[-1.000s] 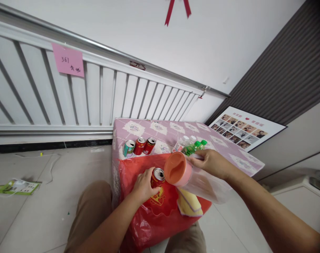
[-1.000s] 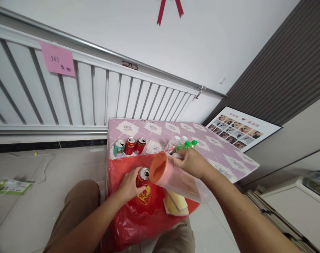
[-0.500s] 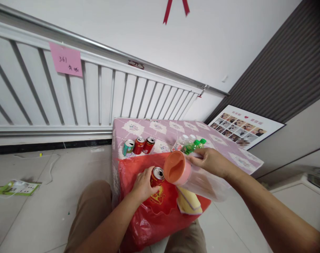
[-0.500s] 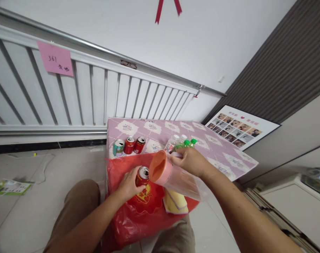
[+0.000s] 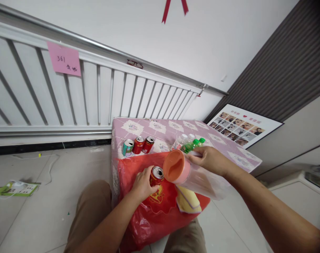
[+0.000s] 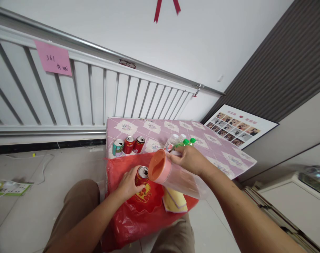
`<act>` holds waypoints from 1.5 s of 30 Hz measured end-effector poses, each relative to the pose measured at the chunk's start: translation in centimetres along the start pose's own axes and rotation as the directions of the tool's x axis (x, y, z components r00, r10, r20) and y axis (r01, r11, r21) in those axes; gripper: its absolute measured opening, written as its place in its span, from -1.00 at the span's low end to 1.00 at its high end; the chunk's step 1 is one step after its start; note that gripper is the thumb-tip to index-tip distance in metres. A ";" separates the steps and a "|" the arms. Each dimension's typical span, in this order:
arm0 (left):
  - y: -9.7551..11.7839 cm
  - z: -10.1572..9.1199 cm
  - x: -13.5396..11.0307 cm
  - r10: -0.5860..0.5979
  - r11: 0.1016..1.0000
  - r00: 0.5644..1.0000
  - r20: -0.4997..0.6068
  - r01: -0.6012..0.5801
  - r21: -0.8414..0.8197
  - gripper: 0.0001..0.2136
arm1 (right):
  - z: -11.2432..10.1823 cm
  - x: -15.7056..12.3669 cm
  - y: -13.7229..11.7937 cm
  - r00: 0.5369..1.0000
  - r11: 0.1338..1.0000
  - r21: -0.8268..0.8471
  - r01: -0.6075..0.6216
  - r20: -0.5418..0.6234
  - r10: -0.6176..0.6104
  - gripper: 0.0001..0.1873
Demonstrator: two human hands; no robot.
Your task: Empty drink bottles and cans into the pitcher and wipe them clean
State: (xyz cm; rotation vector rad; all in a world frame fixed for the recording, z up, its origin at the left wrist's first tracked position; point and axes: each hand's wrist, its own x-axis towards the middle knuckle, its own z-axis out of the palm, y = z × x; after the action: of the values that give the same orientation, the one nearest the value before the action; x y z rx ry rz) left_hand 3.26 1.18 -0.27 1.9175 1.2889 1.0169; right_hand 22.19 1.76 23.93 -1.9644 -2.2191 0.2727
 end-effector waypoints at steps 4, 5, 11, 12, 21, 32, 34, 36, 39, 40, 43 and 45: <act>0.0 -0.1 0.0 0.002 1.000 1.000 0.002 -0.002 -0.006 -0.27 | 0.0 0.0 0.0 1.000 1.000 -0.012 -0.008 0.003 0.008 -0.56; 0.0 -0.1 0.0 0.002 1.000 1.000 0.002 -0.002 -0.007 -0.27 | 0.0 0.1 0.0 1.000 1.000 -0.016 -0.006 0.005 0.006 -0.56; 0.0 0.0 0.0 0.005 1.000 1.000 -0.001 -0.005 -0.014 -0.26 | -0.1 0.1 0.1 1.000 1.000 -0.025 -0.005 0.002 0.005 -0.55; 0.0 0.0 0.0 0.007 1.000 1.000 -0.001 -0.007 -0.015 -0.26 | -0.1 0.1 0.1 1.000 1.000 -0.023 -0.008 0.002 0.008 -0.55; -0.3 0.2 0.0 0.012 1.000 1.000 -0.002 -0.012 -0.011 -0.26 | 0.0 0.2 0.0 1.000 1.000 -0.008 -0.004 0.004 0.004 -0.56; -0.2 0.1 0.0 0.017 1.000 1.000 0.002 -0.017 -0.005 -0.26 | 0.0 0.3 0.2 1.000 1.000 0.009 -0.016 0.004 0.016 -0.55; -0.2 0.1 0.0 0.017 1.000 1.000 0.001 -0.017 -0.006 -0.27 | 0.0 0.3 0.2 1.000 1.000 0.007 -0.016 0.000 0.016 -0.55; -0.2 0.1 0.0 0.016 1.000 1.000 0.001 -0.016 -0.007 -0.27 | 0.0 0.3 0.2 1.000 1.000 -0.003 -0.008 -0.004 0.008 -0.56; -0.2 0.1 0.0 0.013 1.000 1.000 0.002 -0.013 -0.005 -0.28 | 0.0 0.3 0.2 1.000 1.000 -0.010 0.006 -0.003 -0.006 -0.57; -0.2 0.1 0.1 0.012 1.000 1.000 0.002 -0.012 -0.005 -0.28 | 0.0 0.3 0.2 1.000 1.000 -0.009 0.008 -0.003 -0.008 -0.57; -0.1 0.0 0.1 0.012 1.000 1.000 0.004 -0.012 -0.007 -0.27 | -0.1 0.3 0.2 1.000 1.000 -0.010 0.010 -0.002 -0.010 -0.58; -0.1 0.0 0.0 0.013 1.000 1.000 0.006 -0.013 -0.009 -0.27 | -0.1 0.3 0.2 1.000 1.000 -0.010 0.007 0.001 -0.007 -0.58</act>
State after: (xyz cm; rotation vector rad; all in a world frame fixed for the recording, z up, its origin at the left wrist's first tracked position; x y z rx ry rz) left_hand 3.22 1.25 -0.34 1.9235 1.2677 1.0209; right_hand 22.38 2.06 23.93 -1.9617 -2.2316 0.2614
